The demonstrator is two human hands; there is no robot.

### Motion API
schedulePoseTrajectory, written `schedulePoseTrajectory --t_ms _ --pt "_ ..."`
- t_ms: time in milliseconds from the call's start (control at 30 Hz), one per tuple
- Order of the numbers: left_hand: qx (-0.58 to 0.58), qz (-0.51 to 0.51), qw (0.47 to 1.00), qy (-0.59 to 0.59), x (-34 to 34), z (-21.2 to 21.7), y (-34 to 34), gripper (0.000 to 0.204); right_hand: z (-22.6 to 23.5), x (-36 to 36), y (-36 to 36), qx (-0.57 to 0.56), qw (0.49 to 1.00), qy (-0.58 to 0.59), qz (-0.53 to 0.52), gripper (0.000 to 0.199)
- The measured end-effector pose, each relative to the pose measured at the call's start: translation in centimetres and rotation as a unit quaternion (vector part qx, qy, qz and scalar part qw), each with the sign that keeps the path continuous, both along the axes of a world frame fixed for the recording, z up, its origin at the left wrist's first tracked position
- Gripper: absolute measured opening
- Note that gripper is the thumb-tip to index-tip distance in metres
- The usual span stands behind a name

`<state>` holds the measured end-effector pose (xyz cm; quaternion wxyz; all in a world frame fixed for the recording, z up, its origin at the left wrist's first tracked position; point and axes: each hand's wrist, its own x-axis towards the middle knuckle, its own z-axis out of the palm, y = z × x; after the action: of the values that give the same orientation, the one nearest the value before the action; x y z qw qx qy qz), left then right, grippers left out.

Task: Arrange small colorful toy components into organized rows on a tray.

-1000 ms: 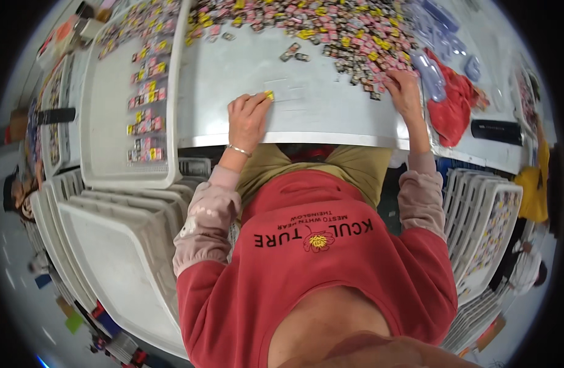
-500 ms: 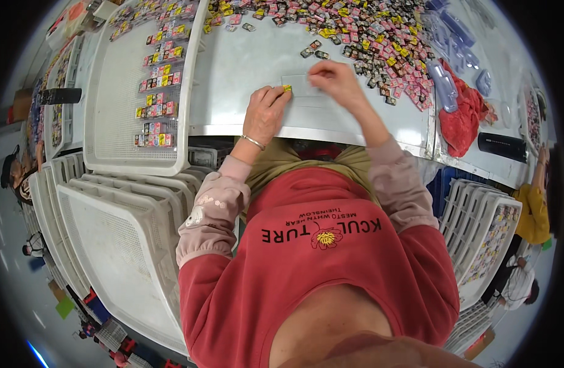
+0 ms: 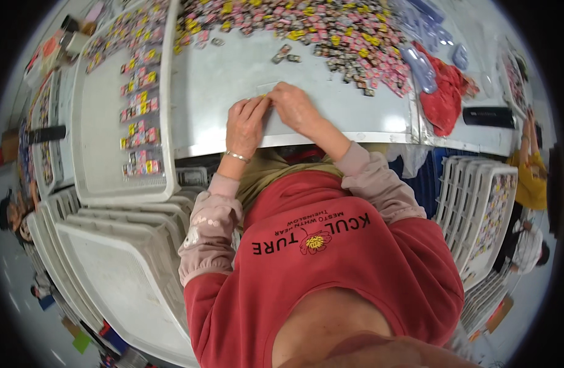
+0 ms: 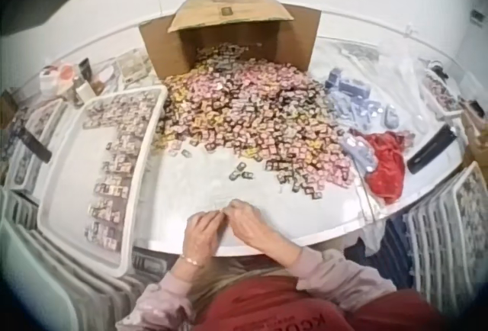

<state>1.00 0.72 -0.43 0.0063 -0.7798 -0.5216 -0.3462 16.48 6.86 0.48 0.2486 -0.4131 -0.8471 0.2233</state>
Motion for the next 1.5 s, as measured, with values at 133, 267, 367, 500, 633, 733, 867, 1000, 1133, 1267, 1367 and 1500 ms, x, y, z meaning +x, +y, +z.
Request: schedulePoseTrajectory --t_ms 133,267,367,500,633,733,867,1000,1133,1267,1367,1500 --pt "-0.009 -0.001 1.000 0.024 0.1 0.4 0.0 0.038 0.6 0.0 -0.6 0.043 0.995 0.046 -0.077 0.029" --pt "-0.037 -0.001 0.999 0.033 0.2 0.8 -0.1 0.038 0.7 1.8 0.3 -0.062 0.995 0.038 -0.075 0.027" --pt "-0.044 -0.001 0.999 0.023 0.4 0.9 -0.2 0.040 1.2 7.0 4.4 0.027 0.990 0.100 -0.096 0.021" --pt "-0.045 -0.002 0.999 0.018 0.3 0.9 -0.2 0.041 3.3 16.5 9.4 0.029 0.969 0.062 -0.237 0.019" --pt "-0.048 -0.003 0.999 0.024 0.2 0.6 -0.1 0.041 3.2 19.9 8.6 -0.035 0.985 0.017 -0.170 0.017" --pt "-0.048 0.001 0.998 0.029 0.2 0.6 -0.2 0.039 2.5 19.6 6.8 -0.050 0.985 -0.022 -0.166 0.016" --pt "-0.053 0.000 0.998 0.027 0.3 0.8 -0.2 0.043 1.8 19.1 4.5 -0.050 0.979 -0.049 -0.190 0.016" --pt "-0.044 -0.004 0.999 0.027 0.3 1.0 -0.4 0.043 1.3 18.0 3.9 0.014 0.983 -0.078 -0.168 0.020" --pt "-0.058 -0.012 0.998 0.013 0.0 1.1 -0.7 0.046 1.3 17.2 3.8 -0.018 0.985 -0.043 -0.168 0.019" --pt "-0.075 -0.014 0.997 -0.027 -0.6 0.6 -0.6 0.047 1.4 16.7 3.5 0.008 0.988 -0.058 -0.145 0.020" --pt "-0.020 0.024 0.992 -0.118 -1.1 -0.1 -0.7 0.042 1.4 16.5 3.3 0.027 0.984 -0.098 -0.147 0.020" --pt "0.003 0.202 0.926 -0.319 -1.7 -0.9 -0.7 0.035 1.5 16.2 3.7 0.027 0.986 -0.095 -0.131 0.019"
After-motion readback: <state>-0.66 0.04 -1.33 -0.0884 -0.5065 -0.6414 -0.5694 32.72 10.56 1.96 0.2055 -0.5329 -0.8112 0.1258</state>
